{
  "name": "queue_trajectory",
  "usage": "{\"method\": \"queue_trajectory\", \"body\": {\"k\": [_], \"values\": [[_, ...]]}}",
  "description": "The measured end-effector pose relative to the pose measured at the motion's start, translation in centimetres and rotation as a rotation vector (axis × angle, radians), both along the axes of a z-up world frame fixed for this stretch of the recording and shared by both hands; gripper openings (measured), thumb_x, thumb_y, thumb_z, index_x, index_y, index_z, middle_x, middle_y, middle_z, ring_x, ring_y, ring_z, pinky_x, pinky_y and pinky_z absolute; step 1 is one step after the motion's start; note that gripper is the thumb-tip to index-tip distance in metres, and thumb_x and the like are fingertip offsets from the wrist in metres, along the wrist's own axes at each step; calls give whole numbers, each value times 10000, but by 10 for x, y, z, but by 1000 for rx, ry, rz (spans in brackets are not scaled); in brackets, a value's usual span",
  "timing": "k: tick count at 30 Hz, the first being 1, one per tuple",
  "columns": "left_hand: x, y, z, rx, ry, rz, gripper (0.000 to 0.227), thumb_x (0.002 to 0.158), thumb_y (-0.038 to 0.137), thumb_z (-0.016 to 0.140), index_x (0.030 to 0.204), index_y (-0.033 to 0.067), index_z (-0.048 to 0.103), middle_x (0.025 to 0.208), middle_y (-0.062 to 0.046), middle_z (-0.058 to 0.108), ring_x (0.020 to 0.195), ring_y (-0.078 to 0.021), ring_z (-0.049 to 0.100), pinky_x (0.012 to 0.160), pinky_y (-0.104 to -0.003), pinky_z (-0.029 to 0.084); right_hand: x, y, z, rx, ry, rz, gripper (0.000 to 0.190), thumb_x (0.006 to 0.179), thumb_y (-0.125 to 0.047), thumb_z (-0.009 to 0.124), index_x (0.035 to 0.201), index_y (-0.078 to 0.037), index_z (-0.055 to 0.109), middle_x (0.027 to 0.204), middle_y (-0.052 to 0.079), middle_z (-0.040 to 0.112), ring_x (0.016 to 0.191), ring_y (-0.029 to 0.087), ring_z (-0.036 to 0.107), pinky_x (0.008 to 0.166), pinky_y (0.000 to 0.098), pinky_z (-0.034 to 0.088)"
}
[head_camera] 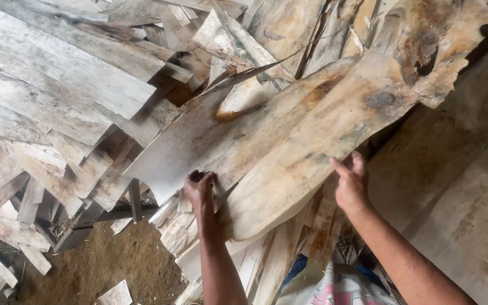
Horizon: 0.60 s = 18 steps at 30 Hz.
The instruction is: Trim large pieces of bark or wood veneer into uniform strips using a lever-operated cutter.
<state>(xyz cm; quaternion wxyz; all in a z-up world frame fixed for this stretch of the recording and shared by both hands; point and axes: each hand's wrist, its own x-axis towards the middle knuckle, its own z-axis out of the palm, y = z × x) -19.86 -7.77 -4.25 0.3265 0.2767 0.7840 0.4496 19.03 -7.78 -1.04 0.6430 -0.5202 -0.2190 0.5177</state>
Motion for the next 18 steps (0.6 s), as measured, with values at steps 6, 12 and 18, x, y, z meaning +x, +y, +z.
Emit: {"method": "queue_trajectory", "body": {"k": [6, 12, 18], "values": [[7, -11, 60, -156, -213, -33, 493, 790, 144, 835, 1220, -38, 676, 1106, -203, 763, 929, -275, 760, 833, -371, 652, -6, 16, -10, -173, -88, 29, 955, 797, -91, 787, 1578, 46, 255, 1597, 246, 376, 1495, 326, 354, 1250, 452, 236], [23, -17, 93, -115, -108, -257, 457, 788, 89, 816, 1211, -24, 683, 1103, -203, 770, 943, -273, 772, 831, -345, 664, -4, 25, -9, -308, -103, 10, 1130, 786, -161, 778, 1634, -14, 47, 1698, 280, 64, 1580, 369, 161, 1275, 537, 101], [24, -20, 123, -115, -216, -359, 466, 811, 83, 787, 1252, -19, 679, 1134, -217, 763, 941, -291, 762, 813, -363, 657, -15, 9, 36, -291, -113, 5, 1117, 810, -211, 791, 1641, -17, 70, 1693, 281, 60, 1576, 386, 177, 1283, 546, 123]]}}
